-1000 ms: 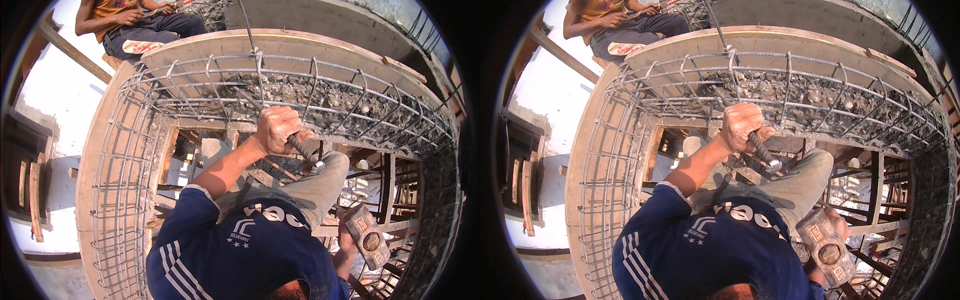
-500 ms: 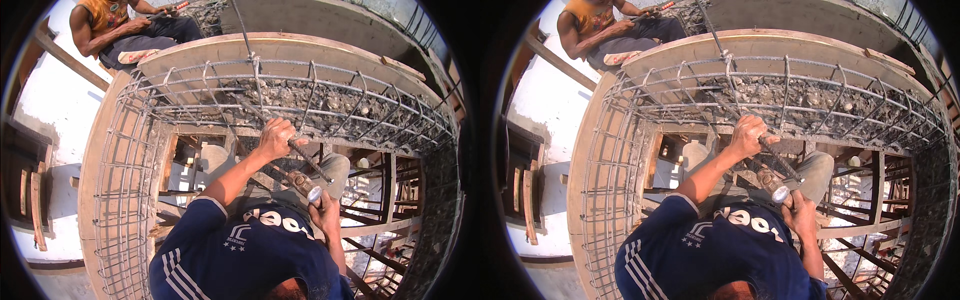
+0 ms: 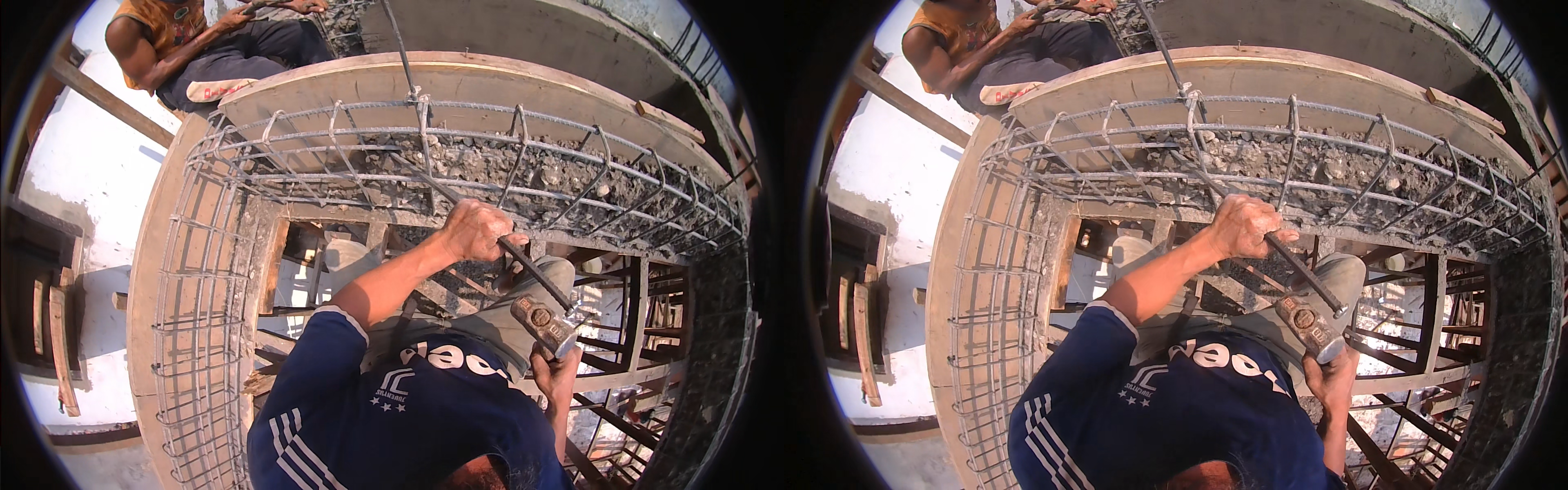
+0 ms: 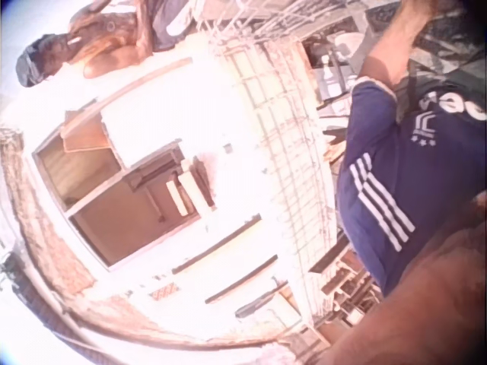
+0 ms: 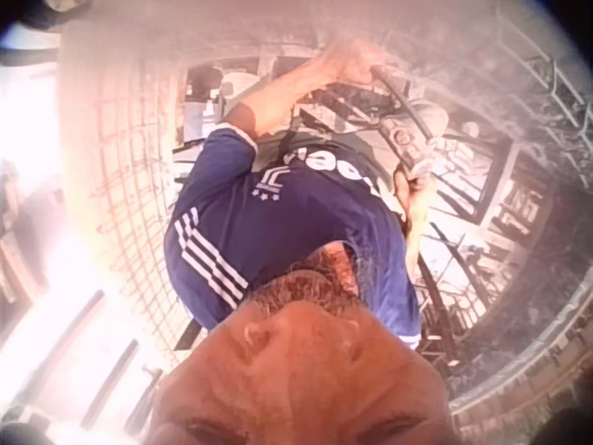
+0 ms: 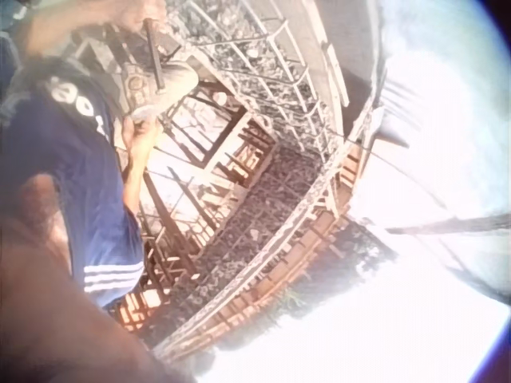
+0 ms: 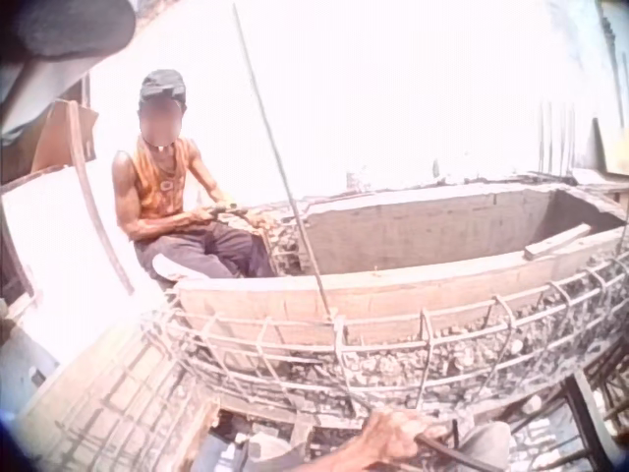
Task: The person uses a hammer to strike a metal rod, driving it into a concrete-filled rebar structure.
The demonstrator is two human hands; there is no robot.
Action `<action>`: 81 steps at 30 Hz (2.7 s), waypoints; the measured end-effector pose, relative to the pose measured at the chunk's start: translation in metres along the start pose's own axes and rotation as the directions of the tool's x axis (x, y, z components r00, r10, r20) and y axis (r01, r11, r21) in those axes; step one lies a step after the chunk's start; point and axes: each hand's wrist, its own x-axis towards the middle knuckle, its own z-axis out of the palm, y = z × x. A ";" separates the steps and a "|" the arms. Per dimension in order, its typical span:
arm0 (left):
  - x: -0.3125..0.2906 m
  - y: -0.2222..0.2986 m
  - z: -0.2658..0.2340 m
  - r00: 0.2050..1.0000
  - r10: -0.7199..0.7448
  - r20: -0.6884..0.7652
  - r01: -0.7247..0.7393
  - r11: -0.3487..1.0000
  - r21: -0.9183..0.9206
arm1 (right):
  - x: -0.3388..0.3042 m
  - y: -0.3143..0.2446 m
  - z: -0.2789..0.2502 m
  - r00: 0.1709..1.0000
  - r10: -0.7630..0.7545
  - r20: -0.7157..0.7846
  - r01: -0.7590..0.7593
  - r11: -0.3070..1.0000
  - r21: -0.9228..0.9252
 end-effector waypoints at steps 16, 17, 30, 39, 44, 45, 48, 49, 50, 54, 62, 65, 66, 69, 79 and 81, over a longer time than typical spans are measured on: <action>0.001 -0.036 0.031 0.789 -0.201 0.580 0.061 0.966 0.253 | 0.007 0.032 0.002 0.930 0.294 0.220 -0.321 0.943 0.094; -0.005 -0.034 0.030 0.838 -0.181 0.515 0.105 0.979 0.174 | 0.004 0.034 0.004 0.931 0.320 0.175 -0.350 0.919 0.181; 0.002 0.000 -0.006 0.988 -0.138 -0.070 0.132 0.987 -0.087 | 0.006 0.003 0.003 0.947 0.284 0.153 -0.312 0.926 0.213; 0.003 0.003 -0.049 0.969 -0.174 -0.176 0.165 0.984 -0.064 | 0.031 -0.022 -0.005 0.987 0.105 0.122 -0.136 0.951 0.279; 0.000 0.069 -0.097 0.951 -0.083 -0.298 0.028 0.983 -0.182 | 0.034 -0.025 -0.006 0.975 0.197 0.102 -0.218 0.936 0.275; 0.004 0.083 -0.106 0.950 -0.088 -0.298 0.024 0.977 -0.214 | 0.038 -0.012 -0.007 0.983 0.084 0.162 -0.134 0.933 0.334; 0.008 0.109 -0.113 0.957 -0.096 -0.274 0.019 0.962 -0.271 | 0.042 -0.011 0.004 0.986 0.118 0.114 -0.150 0.930 0.334; 0.007 0.112 -0.112 0.964 -0.102 -0.246 0.032 0.961 -0.275 | 0.043 -0.013 0.003 0.985 0.118 0.125 -0.154 0.929 0.336; 0.007 0.113 -0.111 0.970 -0.107 -0.217 0.043 0.959 -0.280 | 0.046 -0.015 0.003 0.984 0.115 0.135 -0.155 0.929 0.337; -0.011 0.062 -0.067 0.956 -0.177 -0.232 0.124 0.966 -0.225 | 0.054 -0.020 0.009 0.986 0.016 0.164 -0.067 0.949 0.308; -0.068 -0.064 -0.044 0.917 -0.350 -0.190 0.350 0.936 -0.034 | 0.042 -0.001 0.006 0.966 0.065 0.248 -0.130 0.958 0.257; -0.055 -0.011 -0.018 0.916 -0.355 -0.185 0.325 0.930 -0.175 | 0.047 -0.005 0.010 0.966 0.101 0.238 -0.162 0.953 0.255; -0.050 0.003 -0.019 0.917 -0.376 -0.135 0.346 0.916 -0.203 | 0.050 -0.004 0.009 0.966 0.079 0.247 -0.146 0.953 0.265; -0.044 0.029 -0.042 0.936 -0.322 -0.142 0.287 0.932 -0.221 | 0.057 -0.011 0.006 0.964 0.058 0.261 -0.137 0.946 0.294; -0.070 0.008 -0.093 0.887 -0.202 -0.416 0.173 0.979 -0.106 | 0.072 -0.022 0.027 0.955 0.000 0.296 -0.081 0.962 0.262; -0.089 -0.035 -0.084 0.860 -0.226 -0.457 0.224 0.973 -0.060 | 0.086 -0.026 0.036 0.909 -0.044 0.415 -0.104 0.940 0.326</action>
